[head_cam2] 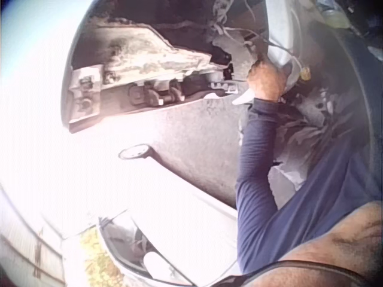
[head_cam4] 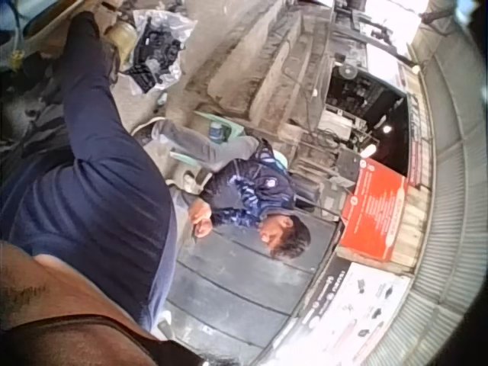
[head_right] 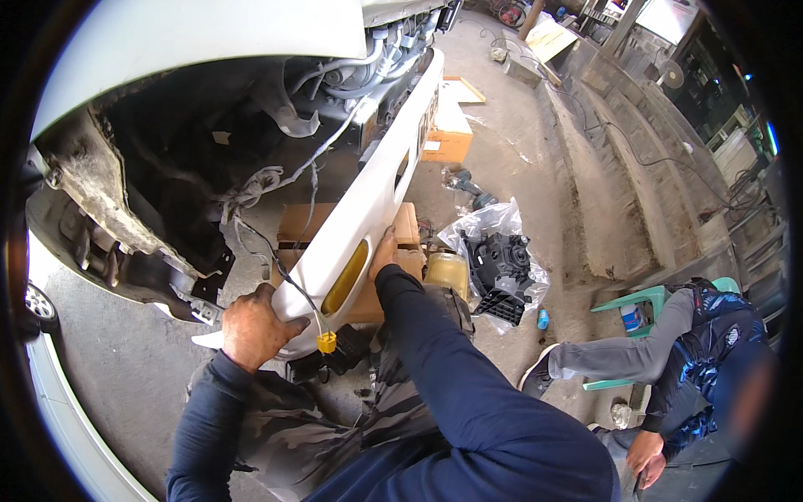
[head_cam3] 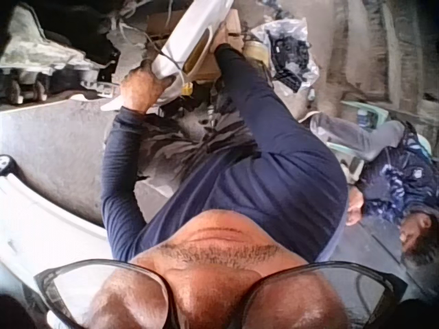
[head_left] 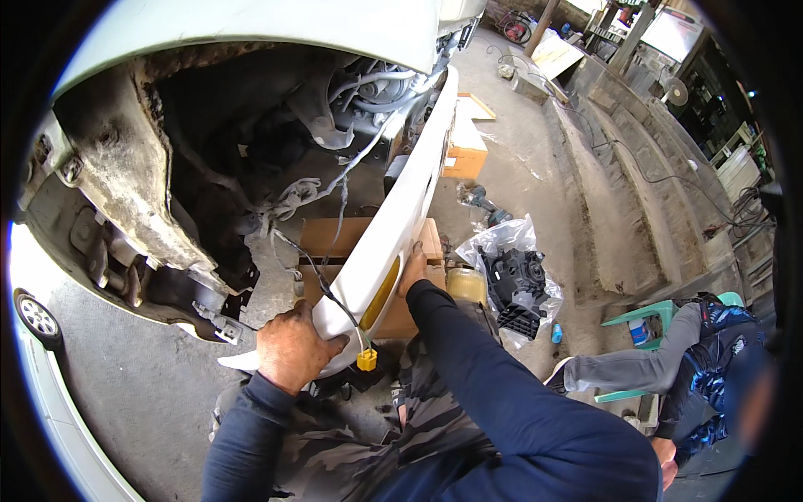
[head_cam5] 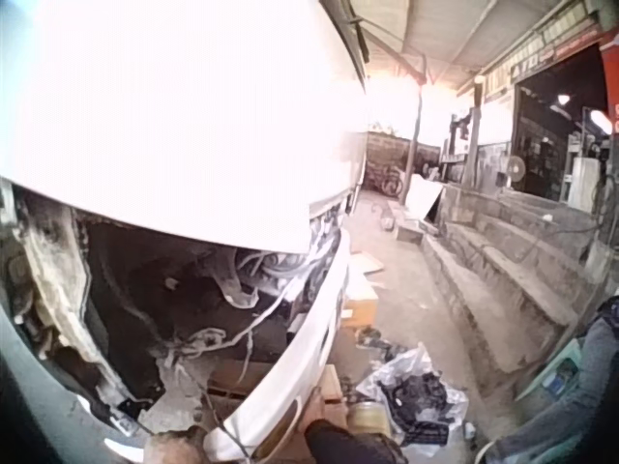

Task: The person strips and twists wires at the front of a white car, then removes a headlight assembly from the bumper area and installs a new headlight unit into the vehicle.

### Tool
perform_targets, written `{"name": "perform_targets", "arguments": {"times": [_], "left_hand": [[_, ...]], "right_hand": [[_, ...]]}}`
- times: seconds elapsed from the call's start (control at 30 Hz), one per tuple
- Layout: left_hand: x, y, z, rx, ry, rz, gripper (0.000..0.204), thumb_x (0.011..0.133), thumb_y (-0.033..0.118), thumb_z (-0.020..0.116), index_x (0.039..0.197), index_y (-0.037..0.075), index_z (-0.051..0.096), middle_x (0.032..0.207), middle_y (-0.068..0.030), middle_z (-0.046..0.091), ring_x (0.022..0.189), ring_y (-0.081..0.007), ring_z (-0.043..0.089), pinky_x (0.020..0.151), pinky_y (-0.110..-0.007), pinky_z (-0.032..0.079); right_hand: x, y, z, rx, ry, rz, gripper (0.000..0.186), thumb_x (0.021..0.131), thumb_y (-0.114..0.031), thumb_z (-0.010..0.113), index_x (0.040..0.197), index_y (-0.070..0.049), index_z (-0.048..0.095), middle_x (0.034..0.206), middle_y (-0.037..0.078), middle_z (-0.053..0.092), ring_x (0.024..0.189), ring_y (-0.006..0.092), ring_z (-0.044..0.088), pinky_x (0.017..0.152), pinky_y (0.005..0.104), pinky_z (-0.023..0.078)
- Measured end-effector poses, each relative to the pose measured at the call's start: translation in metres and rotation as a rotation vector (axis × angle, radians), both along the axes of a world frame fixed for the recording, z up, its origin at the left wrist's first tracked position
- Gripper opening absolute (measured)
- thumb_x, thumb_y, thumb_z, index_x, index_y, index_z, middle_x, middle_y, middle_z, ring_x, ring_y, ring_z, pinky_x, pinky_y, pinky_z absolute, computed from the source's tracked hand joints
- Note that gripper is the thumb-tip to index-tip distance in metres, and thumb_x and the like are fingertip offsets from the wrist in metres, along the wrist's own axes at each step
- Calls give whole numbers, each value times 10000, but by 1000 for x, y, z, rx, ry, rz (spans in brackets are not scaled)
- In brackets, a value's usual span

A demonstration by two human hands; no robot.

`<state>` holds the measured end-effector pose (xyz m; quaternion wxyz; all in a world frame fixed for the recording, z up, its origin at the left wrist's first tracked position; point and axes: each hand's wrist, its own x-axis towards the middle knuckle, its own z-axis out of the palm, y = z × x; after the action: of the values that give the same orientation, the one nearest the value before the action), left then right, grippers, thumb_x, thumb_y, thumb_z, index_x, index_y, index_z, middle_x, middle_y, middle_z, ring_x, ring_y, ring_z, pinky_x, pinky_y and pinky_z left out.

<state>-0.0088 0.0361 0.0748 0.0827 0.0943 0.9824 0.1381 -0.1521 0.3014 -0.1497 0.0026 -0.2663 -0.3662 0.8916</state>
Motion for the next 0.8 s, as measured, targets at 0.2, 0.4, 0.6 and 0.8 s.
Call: {"name": "perform_targets", "arguments": {"times": [0.2,0.4,0.6,0.8], "left_hand": [[-1,-2,-2,17,20,-17,666,735,512,842,1090,-17,649,962,-207,753,892,-358,754,832,-442,600],[-8,-10,-7,0,-8,-10,679,706,498,864,1104,-12,654,971,-210,751,917,-368,747,845,-450,598],[-17,-24,-17,49,-51,26,667,722,443,869,1140,-25,645,1051,-250,737,1015,-390,726,909,-460,580],[-33,-37,-37,124,-210,28,659,730,356,879,1199,-40,636,1106,-278,728,1057,-409,713,955,-447,563]], "right_hand": [[0,-3,-3,-18,8,13,718,1073,-622,261,1536,-101,435,1466,160,562,1308,348,580,1129,499,464],[-9,-3,-12,56,-160,40,758,1057,-661,278,1550,-101,415,1500,160,536,1333,347,550,1111,526,461],[-7,-5,1,184,-188,129,661,1061,-549,276,1539,-126,450,1536,121,510,1349,340,533,1092,587,452],[3,-7,13,81,-164,135,749,1057,-628,305,1589,-106,375,1593,113,456,1418,341,475,1157,553,388]]}}
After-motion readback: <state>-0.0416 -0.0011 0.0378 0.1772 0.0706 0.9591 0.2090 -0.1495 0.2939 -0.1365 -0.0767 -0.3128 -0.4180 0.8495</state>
